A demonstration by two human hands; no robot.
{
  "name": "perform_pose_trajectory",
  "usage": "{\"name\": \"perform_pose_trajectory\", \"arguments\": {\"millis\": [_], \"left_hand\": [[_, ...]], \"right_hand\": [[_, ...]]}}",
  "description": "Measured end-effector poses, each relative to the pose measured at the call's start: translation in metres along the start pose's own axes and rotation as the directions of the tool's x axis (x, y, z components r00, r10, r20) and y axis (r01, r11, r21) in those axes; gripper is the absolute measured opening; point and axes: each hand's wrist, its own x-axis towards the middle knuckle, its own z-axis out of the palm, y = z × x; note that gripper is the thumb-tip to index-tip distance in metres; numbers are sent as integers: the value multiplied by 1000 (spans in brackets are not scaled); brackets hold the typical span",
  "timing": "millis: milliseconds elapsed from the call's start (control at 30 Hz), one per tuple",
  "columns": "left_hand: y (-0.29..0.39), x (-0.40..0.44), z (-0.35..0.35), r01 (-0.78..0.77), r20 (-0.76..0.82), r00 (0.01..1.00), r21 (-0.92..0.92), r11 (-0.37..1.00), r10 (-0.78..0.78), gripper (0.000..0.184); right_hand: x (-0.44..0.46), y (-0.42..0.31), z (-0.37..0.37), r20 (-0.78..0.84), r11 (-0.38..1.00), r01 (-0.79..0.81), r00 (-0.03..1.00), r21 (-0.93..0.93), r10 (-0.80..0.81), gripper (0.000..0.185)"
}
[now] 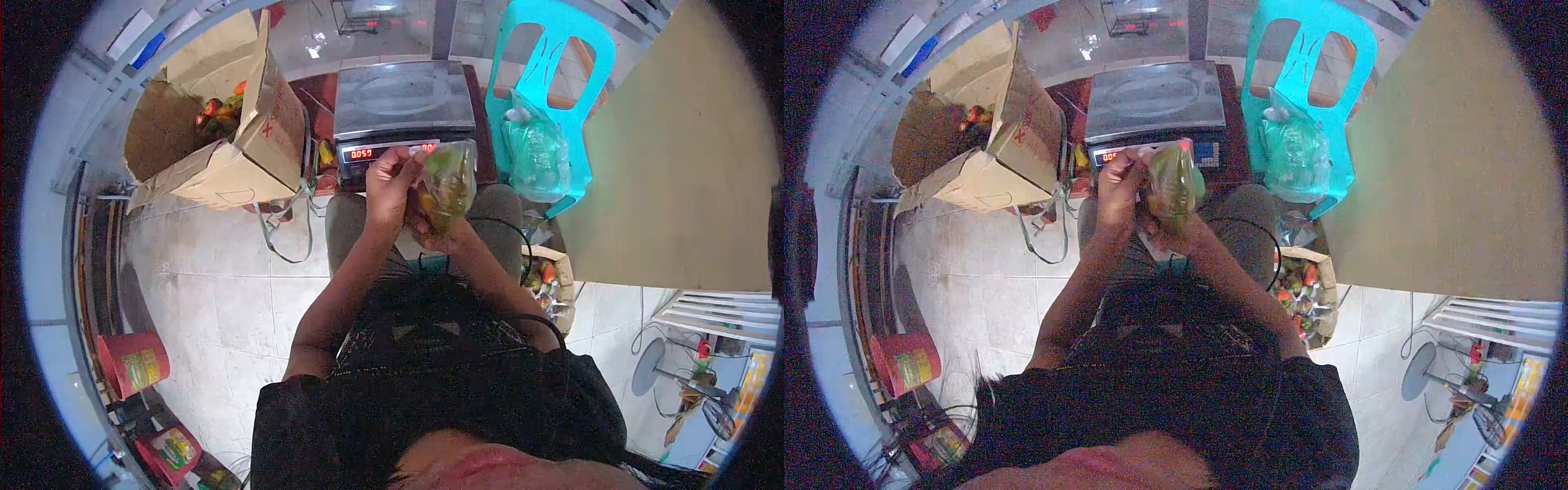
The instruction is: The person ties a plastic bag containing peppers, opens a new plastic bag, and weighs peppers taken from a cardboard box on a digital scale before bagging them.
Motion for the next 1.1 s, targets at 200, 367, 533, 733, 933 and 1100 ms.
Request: {"name": "perform_pose_trajectory", "arguments": {"millis": [200, 367, 533, 733, 933, 1100], "left_hand": [[-21, 10, -11, -191, -83, 974, 191, 963, 209, 13], [-32, 18, -20, -323, -62, 912, 500, 804, 405, 14], [-22, 1, -24, -349, 156, 915, 769, 535, 373, 13], [7, -15, -22, -303, 361, 928, 585, 752, 93, 12], [40, -24, 0, -270, 477, 872, 274, 923, 114, 11], [52, -29, 29, -185, 318, 943, 271, 945, 93, 11]], "right_hand": [[0, 9, 7, -117, 997, 34, 993, 75, -25, 23], [-1, -1, 24, -249, 999, 10, 968, -35, -18, 24], [-11, -41, 57, -355, 154, -321, 872, -935, -336, 23], [-15, -77, 77, -7, -408, -166, 931, -898, -364, 20], [-18, -84, 77, -14, 98, 25, 928, -995, -373, 25], [-21, -66, 65, -109, 659, 164, 929, -734, -353, 34]]}}
